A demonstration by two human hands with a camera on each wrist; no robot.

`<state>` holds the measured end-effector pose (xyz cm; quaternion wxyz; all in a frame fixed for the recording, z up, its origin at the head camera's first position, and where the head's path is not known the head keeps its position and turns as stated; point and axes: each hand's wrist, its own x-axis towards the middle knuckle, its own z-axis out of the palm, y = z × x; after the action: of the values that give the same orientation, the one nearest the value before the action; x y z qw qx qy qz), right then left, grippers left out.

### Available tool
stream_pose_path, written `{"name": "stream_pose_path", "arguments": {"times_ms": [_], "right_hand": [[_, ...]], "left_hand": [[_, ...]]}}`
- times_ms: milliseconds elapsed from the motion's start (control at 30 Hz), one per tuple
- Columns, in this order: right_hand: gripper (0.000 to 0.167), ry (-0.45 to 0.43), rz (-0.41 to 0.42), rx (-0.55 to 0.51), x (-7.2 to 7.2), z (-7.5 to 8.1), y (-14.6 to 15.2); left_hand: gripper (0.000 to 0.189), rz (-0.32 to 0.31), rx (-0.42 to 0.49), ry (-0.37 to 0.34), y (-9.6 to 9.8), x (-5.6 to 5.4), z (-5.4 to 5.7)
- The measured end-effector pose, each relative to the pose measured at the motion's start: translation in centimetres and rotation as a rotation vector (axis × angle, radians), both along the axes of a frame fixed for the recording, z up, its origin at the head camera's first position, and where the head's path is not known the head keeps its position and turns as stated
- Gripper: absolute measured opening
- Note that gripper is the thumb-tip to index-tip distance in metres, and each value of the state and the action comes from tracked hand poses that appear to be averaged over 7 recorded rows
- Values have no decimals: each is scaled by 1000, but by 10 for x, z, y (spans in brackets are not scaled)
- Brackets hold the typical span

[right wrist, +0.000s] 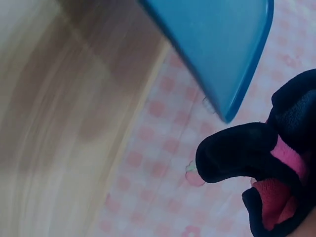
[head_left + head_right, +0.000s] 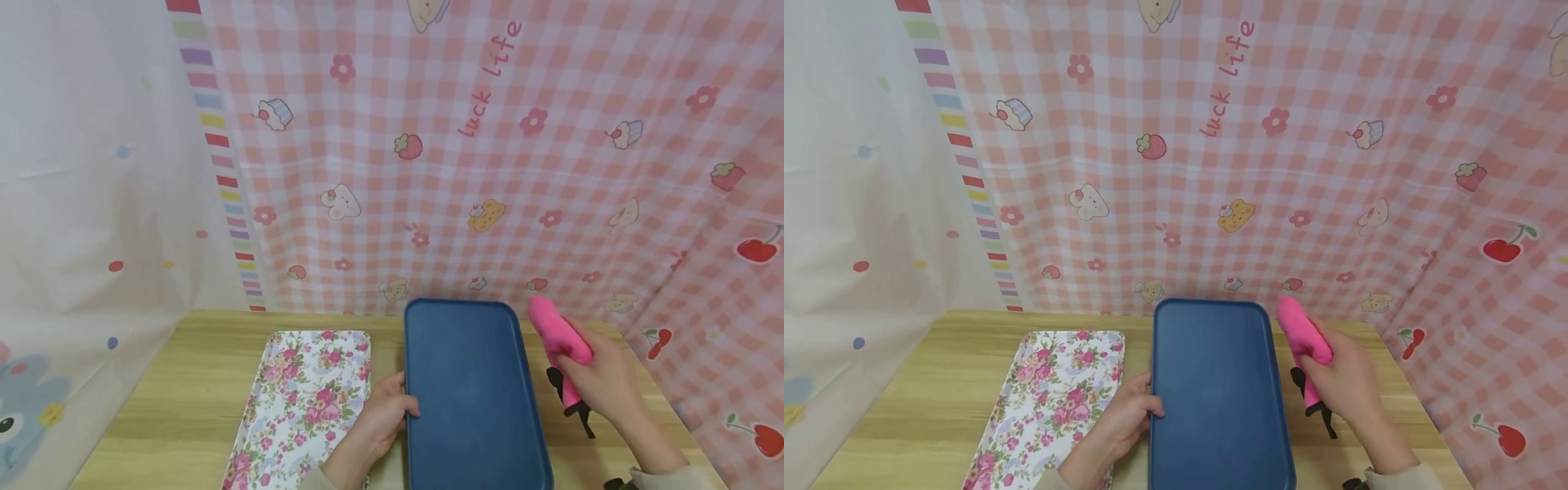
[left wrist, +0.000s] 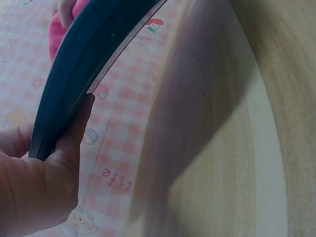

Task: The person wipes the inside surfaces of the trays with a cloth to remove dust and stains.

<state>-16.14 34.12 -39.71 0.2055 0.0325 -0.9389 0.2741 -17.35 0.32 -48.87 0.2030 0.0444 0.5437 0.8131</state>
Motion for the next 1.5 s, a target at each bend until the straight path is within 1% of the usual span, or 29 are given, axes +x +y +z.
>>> {"name": "stream_pose_path", "arguments": {"times_ms": [100, 233, 367, 467, 633, 767, 933, 1067, 1233, 1433, 1500], "right_hand": [[61, 29, 26, 26, -5, 2, -13], [61, 31, 55, 79, -11, 0, -25], [62, -3, 59, 135, -18, -5, -34], [63, -45, 54, 153, -22, -7, -38], [63, -122, 47, 144, -27, -8, -44], [63, -156, 32, 132, -29, -9, -49], [62, -169, 22, 128, -31, -9, -53], [63, -196, 14, 89, -32, -7, -57], [65, -205, 31, 60, -33, -4, -63], [65, -209, 56, 40, -34, 1, -72], [66, -223, 63, 25, -34, 2, -75]], "left_hand": [[81, 0, 2, 3, 0, 1, 1], [80, 1, 6, 7, 0, 2, 2], [78, 5, 4, 8, 1, 3, 3], [77, 8, -1, 16, 1, 3, 2], [78, 6, -5, 31, 2, 3, 1], [77, 6, -1, 30, 2, 3, 0], [75, 5, 6, 40, 2, 3, 0], [75, 7, 4, 42, 0, 3, 0], [75, 8, 16, 54, 0, 3, 1], [73, 27, 24, 65, 2, 2, 0], [73, 31, 22, 65, 2, 2, 0]]}}
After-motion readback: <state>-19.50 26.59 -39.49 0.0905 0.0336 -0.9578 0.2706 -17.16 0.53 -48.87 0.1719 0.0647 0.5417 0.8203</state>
